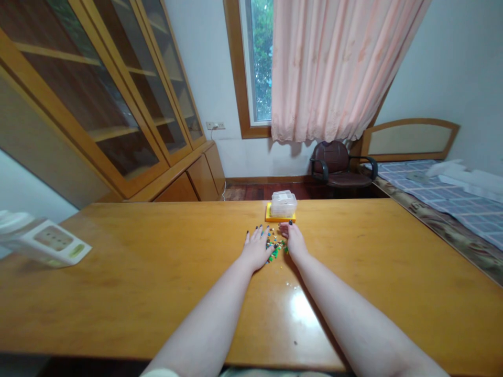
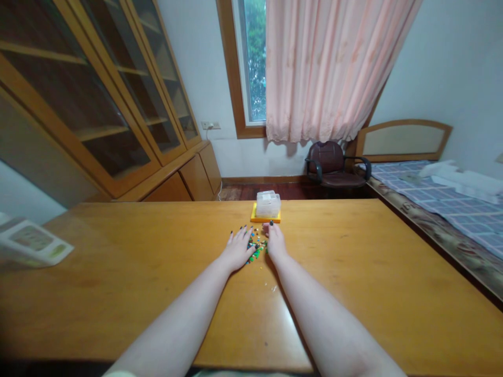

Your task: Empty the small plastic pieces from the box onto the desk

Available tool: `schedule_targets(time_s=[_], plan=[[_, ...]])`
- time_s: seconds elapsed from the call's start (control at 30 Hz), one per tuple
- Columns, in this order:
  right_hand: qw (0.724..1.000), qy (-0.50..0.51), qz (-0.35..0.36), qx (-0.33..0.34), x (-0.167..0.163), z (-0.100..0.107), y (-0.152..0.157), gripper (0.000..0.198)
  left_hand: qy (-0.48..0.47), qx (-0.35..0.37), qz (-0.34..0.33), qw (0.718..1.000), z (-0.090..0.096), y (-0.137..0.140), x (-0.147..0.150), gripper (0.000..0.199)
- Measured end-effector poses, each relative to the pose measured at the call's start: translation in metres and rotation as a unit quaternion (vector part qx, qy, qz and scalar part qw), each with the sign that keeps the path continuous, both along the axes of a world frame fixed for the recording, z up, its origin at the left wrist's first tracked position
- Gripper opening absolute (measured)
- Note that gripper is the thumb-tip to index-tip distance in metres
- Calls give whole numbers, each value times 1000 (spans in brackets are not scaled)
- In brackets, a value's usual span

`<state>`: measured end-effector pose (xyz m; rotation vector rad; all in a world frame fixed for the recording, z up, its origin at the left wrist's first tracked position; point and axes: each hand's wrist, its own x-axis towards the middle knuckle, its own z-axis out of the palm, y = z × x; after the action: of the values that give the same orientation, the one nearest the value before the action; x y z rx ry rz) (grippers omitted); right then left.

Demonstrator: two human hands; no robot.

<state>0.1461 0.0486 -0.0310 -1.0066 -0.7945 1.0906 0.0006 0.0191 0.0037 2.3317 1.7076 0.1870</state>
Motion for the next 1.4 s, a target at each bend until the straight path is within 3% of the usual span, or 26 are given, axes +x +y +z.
schedule_targets(time_s=[0.27,0.67,0.93,1.1,1.2,1.3,1.4], plan=[[995,78,57,-22,-18,7,-6,37,-96,59,-108,988,6,-3,12,36],[998,49,-34,-29,-26,9,-17,35,-1,128,-55,990,4,-11,27,19],[997,66,-20,-47,-25,10,-18,35,28,83,-18,996,6,-7,30,29],[994,98,-12,-53,-14,9,-10,33,-52,65,3,997,10,0,17,31],[993,105,-14,-45,-7,10,-6,34,-112,88,34,989,12,5,2,30],[991,120,-17,-52,-2,11,-4,33,-117,117,51,985,19,7,-15,29],[990,129,-18,-59,-2,12,-5,30,-94,91,61,990,29,6,-35,27]])
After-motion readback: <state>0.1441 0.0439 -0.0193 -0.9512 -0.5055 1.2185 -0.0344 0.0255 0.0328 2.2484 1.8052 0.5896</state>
